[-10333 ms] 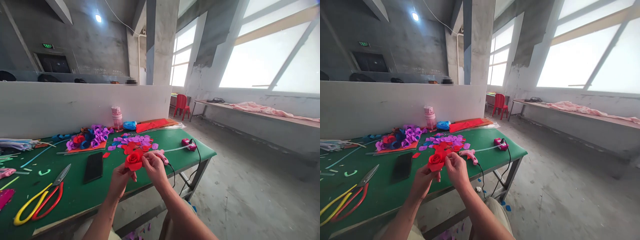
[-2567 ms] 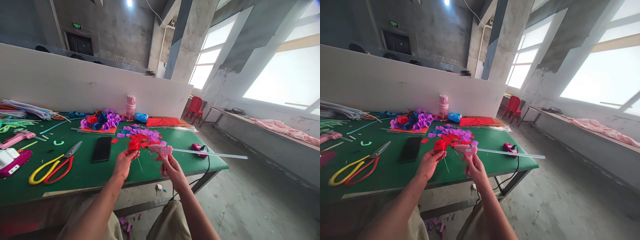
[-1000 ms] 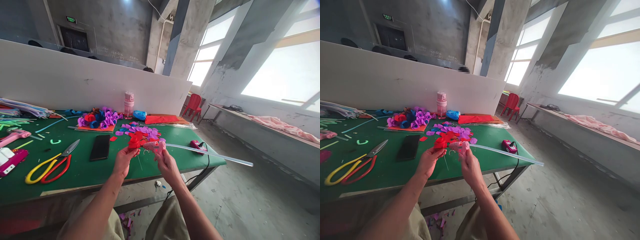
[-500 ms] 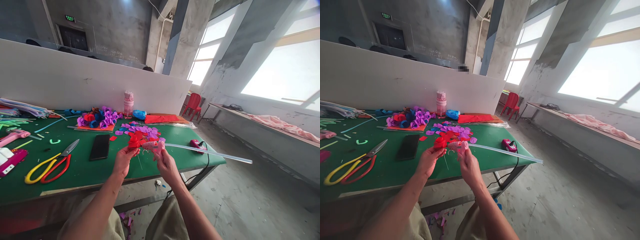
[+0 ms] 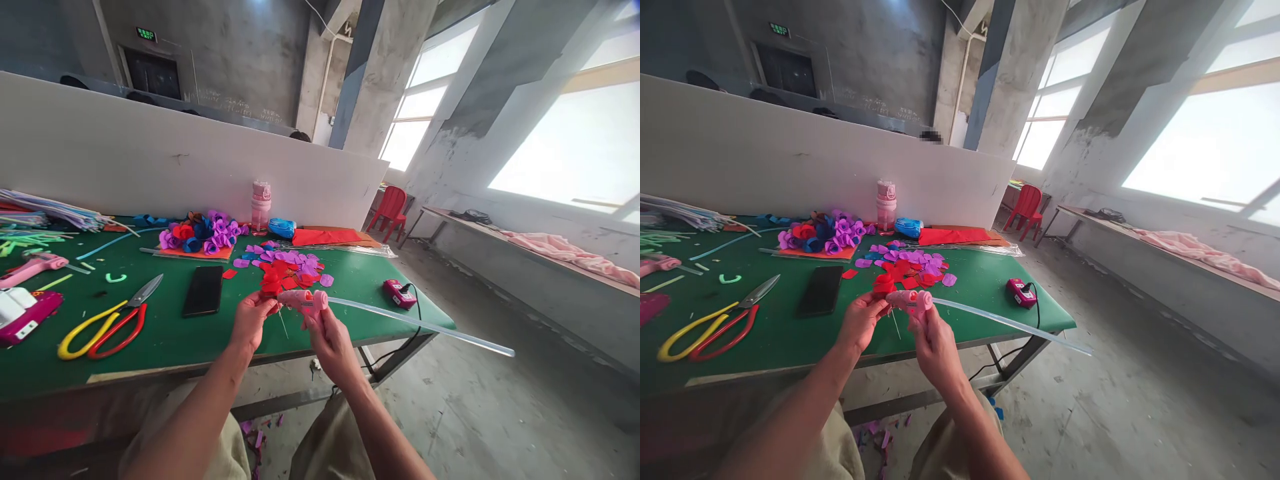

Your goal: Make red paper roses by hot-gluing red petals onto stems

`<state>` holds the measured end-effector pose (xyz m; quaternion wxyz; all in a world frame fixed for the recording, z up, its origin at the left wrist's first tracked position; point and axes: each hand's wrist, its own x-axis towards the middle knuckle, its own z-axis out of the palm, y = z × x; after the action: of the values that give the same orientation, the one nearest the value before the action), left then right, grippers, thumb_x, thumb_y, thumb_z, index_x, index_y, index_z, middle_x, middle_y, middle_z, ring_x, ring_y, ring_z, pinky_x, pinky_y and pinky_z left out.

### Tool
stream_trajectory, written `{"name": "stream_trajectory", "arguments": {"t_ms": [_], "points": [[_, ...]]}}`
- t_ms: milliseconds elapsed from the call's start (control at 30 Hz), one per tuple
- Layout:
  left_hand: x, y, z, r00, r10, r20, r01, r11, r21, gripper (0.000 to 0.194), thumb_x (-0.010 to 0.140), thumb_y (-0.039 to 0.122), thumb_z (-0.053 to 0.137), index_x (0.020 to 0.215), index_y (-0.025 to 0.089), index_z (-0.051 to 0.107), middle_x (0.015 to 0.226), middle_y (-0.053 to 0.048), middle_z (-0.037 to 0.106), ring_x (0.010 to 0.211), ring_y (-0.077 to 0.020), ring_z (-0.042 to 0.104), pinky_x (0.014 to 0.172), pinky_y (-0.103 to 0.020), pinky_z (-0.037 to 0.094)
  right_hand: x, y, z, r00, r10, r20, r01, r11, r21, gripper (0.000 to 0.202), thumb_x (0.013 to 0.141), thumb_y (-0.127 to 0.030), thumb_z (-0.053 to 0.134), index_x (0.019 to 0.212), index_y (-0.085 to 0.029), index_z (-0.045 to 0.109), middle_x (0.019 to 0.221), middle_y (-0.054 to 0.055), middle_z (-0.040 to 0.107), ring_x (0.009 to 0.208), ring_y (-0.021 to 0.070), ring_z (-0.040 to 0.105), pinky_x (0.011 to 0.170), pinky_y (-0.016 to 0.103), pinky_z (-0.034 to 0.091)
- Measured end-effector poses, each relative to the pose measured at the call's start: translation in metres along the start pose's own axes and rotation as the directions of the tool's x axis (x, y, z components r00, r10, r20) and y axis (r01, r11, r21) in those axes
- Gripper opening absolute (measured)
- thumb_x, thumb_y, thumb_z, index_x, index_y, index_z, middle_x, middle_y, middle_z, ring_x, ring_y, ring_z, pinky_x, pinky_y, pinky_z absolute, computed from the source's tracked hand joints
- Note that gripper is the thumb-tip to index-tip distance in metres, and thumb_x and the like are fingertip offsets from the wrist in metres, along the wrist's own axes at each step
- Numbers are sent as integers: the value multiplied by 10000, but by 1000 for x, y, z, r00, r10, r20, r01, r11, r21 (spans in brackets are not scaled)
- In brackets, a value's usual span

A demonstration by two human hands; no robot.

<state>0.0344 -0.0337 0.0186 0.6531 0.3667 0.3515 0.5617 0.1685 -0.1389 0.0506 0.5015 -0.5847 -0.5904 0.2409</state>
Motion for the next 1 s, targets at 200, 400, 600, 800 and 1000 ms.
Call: {"name": "stream_trajectory", "arguments": {"t_ms": [200, 400, 600, 800, 1000], "points": [[-2, -6, 4, 999, 40, -5, -40, 998, 39, 234, 504, 228, 758, 709, 136, 692, 609, -11, 656, 550, -111, 544, 617, -284, 434, 1, 1, 9, 997, -77, 6, 77, 987, -140, 290, 909, -327, 400, 1156, -215, 504, 820, 58, 650, 669, 199, 570, 611, 273, 387], [-3, -6, 4, 1000, 27, 2, -27, 998, 49, 232, 500, 240, 769, 685, 134, 676, 590, -15, 647, 557, -126, 566, 626, -298, 443, 5, 0, 10, 996, -90, -2, 87, 973, -215, 299, 918, -330, 392, 1167, -208, 504, 820, 66, 665, 693, 214, 601, 620, 280, 406], [-3, -6, 5, 1000, 6, 8, -6, 999, 40, 230, 507, 225, 752, 705, 128, 683, 600, -13, 650, 553, -122, 567, 600, -283, 436, 6, -1, 10, 997, -75, 17, 77, 953, -293, 334, 929, -335, 367, 1211, -193, 477, 840, 71, 674, 707, 216, 618, 609, 278, 409], [-3, -6, 5, 1000, -13, -2, 13, 999, 43, 257, 502, 220, 749, 724, 112, 680, 609, -13, 659, 570, -123, 589, 606, -268, 444, 6, 0, 10, 997, -76, 10, 75, 942, -328, 371, 925, -323, 355, 1247, -170, 457, 818, 68, 678, 706, 216, 631, 609, 274, 423], [-3, -6, 5, 1000, -19, -2, 19, 999, 28, 234, 499, 202, 749, 706, 117, 682, 613, -19, 670, 559, -121, 586, 599, -268, 450, 7, -1, 9, 997, -74, 27, 79, 929, -362, 372, 928, -329, 355, 1250, -175, 457, 816, 61, 678, 687, 212, 620, 615, 278, 425]]}}
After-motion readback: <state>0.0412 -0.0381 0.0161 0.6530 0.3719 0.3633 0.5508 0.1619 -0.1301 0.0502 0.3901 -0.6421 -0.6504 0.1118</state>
